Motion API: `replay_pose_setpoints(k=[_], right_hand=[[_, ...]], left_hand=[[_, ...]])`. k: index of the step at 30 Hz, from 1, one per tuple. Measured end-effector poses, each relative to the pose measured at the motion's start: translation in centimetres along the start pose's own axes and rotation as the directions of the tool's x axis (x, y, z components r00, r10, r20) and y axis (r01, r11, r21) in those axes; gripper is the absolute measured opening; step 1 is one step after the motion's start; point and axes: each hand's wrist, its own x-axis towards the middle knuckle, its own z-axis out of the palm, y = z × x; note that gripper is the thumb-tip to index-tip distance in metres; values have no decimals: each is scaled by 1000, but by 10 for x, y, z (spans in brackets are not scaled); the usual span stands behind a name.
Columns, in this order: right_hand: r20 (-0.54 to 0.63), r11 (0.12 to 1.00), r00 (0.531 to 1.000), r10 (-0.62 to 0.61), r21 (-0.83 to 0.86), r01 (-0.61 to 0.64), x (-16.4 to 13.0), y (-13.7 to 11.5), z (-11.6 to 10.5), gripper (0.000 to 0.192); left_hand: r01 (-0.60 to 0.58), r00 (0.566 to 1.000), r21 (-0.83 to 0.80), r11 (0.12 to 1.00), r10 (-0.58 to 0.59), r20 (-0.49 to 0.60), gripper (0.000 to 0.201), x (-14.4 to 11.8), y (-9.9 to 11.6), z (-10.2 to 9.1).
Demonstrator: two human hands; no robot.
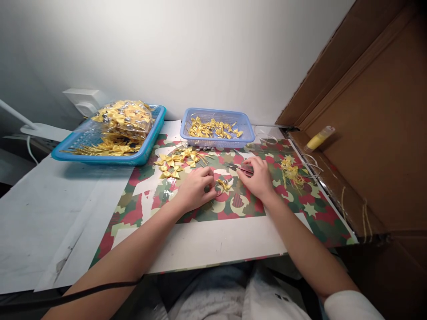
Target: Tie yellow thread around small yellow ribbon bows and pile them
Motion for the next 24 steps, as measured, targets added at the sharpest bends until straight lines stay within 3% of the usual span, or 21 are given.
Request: replay_pose_setpoints(k=[2, 5, 9, 11, 13, 16, 19, 24], right_hand=[[0, 988, 997, 72, -138, -72, 3, 17, 0, 27], [46, 967, 992, 119, -233, -105, 3, 32, 4, 28], [117, 957, 979, 168, -256, -134, 4, 30, 5, 23], [165, 968, 967, 193, -191, -160, 6, 22, 0, 19], [256, 989, 956, 146, -33, -142, 6, 11, -8, 13], [385, 980, 920, -65, 197, -13, 2, -5, -21, 12], [357, 979, 916, -184, 152, 137, -3, -14, -28, 12], [329, 972, 918, -224, 8, 234, -6, -14, -24, 27]], left_hand=[[5, 1000, -5, 1000, -5, 2, 14, 0, 0, 0], [8, 1000, -10, 1000, -8, -2, 14, -1, -1, 1], [9, 1000, -23, 1000, -9, -4, 16, -2, -1, 1], [16, 1000, -22, 1000, -16, -5, 16, -1, -1, 0], [22, 1000, -18, 1000, -22, -7, 16, -1, 0, -1], [38, 999, -17, 999, -39, -17, 20, -1, 2, -1], [54, 998, -36, 998, -55, -25, 22, -1, 2, -1], [49, 998, -64, 997, -51, -22, 20, -1, 0, 1]])
